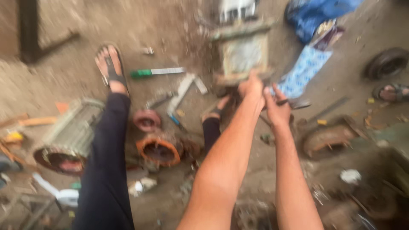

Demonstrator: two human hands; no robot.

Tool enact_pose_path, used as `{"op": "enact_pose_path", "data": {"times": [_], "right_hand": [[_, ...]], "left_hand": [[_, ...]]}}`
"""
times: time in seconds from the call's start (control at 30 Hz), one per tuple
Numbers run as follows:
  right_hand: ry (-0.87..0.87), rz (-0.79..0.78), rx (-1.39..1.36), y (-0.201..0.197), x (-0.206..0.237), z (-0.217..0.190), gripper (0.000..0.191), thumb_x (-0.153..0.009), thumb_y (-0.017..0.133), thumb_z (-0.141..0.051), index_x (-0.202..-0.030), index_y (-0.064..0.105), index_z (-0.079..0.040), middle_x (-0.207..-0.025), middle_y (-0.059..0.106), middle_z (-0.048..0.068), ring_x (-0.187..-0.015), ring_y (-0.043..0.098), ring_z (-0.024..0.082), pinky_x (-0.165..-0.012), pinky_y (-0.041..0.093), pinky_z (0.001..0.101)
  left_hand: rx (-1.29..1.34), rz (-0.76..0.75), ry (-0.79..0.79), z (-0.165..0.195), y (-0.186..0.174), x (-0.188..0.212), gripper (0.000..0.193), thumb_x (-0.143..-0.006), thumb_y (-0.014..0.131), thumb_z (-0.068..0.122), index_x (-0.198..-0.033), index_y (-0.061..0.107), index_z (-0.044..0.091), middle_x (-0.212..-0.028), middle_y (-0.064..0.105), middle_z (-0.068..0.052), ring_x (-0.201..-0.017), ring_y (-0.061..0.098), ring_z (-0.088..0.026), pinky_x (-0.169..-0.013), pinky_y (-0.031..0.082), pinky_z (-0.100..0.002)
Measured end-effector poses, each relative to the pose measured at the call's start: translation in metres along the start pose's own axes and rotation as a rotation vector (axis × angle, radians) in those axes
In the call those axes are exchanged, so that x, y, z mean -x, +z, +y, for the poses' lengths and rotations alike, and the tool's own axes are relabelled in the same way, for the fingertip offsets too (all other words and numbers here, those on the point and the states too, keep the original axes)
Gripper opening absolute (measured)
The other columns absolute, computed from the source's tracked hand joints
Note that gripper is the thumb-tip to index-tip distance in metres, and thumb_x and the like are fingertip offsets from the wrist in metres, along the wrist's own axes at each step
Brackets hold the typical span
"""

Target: The person sits on the floor of a workshop and repairs a water pump joined to an electric motor. They use a spanner to loosen and remove bolts from the pump housing, reposition the pump, and continue loosening fasteners, at one point taking a pair of scissors from another person.

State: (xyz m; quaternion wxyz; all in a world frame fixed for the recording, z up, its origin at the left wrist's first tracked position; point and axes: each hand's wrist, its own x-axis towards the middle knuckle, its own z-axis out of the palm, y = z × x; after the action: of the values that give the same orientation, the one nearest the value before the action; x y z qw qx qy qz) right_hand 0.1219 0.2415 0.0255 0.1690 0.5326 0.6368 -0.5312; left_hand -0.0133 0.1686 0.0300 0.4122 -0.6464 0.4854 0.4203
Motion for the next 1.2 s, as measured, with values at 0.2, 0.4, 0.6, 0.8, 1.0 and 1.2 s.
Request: {"op": "enact_pose_path", "data": {"times": [0.2,0.4,0.6,0.8,1.0,1.2], "right_hand": [[0.029,0.056,0.041,-0.028,0.009,0.006,0.061,-0.098,0.073,-0.030,-0.148,0.055,-0.001,-0.084,0.069,-0.003,-0.065,0.058,0.006,-0.061,0.047,0.0227],[0.060,-0.007,0.153,-0.016,0.015,0.003,0.064,-0.098,0.072,-0.034,-0.152,0.053,-0.004,-0.075,0.064,0.000,-0.065,0.059,0.006,-0.065,0.046,0.0235],[0.087,-0.039,0.244,0.027,0.021,0.004,0.073,-0.094,0.076,-0.038,-0.154,0.050,-0.006,-0.077,0.063,-0.002,-0.066,0.060,0.007,-0.065,0.048,0.0244],[0.108,-0.043,0.298,0.073,0.032,-0.002,0.089,-0.090,0.077,-0.037,-0.158,0.033,0.000,-0.075,0.064,0.001,-0.062,0.061,0.009,-0.059,0.049,0.0250],[0.102,-0.075,0.301,0.081,0.035,-0.005,0.087,-0.094,0.075,-0.032,-0.160,0.030,0.003,-0.074,0.064,0.001,-0.062,0.060,0.009,-0.057,0.045,0.0248],[0.098,-0.086,0.328,0.083,0.034,0.001,0.088,-0.095,0.074,-0.031,-0.160,0.025,0.003,-0.070,0.064,0.001,-0.062,0.059,0.007,-0.057,0.044,0.0235]], "left_hand": [[0.166,-0.358,0.130,-0.021,-0.024,-0.010,0.052,-0.094,0.071,0.036,-0.101,0.064,-0.015,-0.093,0.070,-0.018,-0.081,0.075,-0.026,-0.071,0.063,-0.039],[-0.707,-0.218,0.543,-0.018,-0.134,-0.058,0.045,-0.091,0.066,0.047,-0.114,0.074,0.009,-0.101,0.080,-0.010,-0.091,0.077,-0.023,-0.083,0.058,-0.037],[-0.865,-0.042,0.628,-0.011,-0.239,-0.111,0.043,-0.089,0.065,0.046,-0.113,0.075,0.011,-0.111,0.075,-0.014,-0.109,0.069,-0.034,-0.095,0.052,-0.044],[-0.866,-0.072,0.571,-0.011,-0.286,-0.121,0.040,-0.090,0.063,0.042,-0.114,0.073,0.012,-0.109,0.077,-0.014,-0.108,0.071,-0.033,-0.097,0.052,-0.043],[-0.878,-0.114,0.537,0.005,-0.279,-0.105,0.038,-0.091,0.064,0.038,-0.117,0.071,0.011,-0.109,0.075,-0.016,-0.108,0.069,-0.035,-0.096,0.052,-0.046],[-0.900,-0.153,0.784,0.020,-0.238,-0.090,0.041,-0.089,0.066,0.029,-0.124,0.066,0.009,-0.122,0.071,-0.016,-0.118,0.065,-0.034,-0.100,0.050,-0.046]]}}
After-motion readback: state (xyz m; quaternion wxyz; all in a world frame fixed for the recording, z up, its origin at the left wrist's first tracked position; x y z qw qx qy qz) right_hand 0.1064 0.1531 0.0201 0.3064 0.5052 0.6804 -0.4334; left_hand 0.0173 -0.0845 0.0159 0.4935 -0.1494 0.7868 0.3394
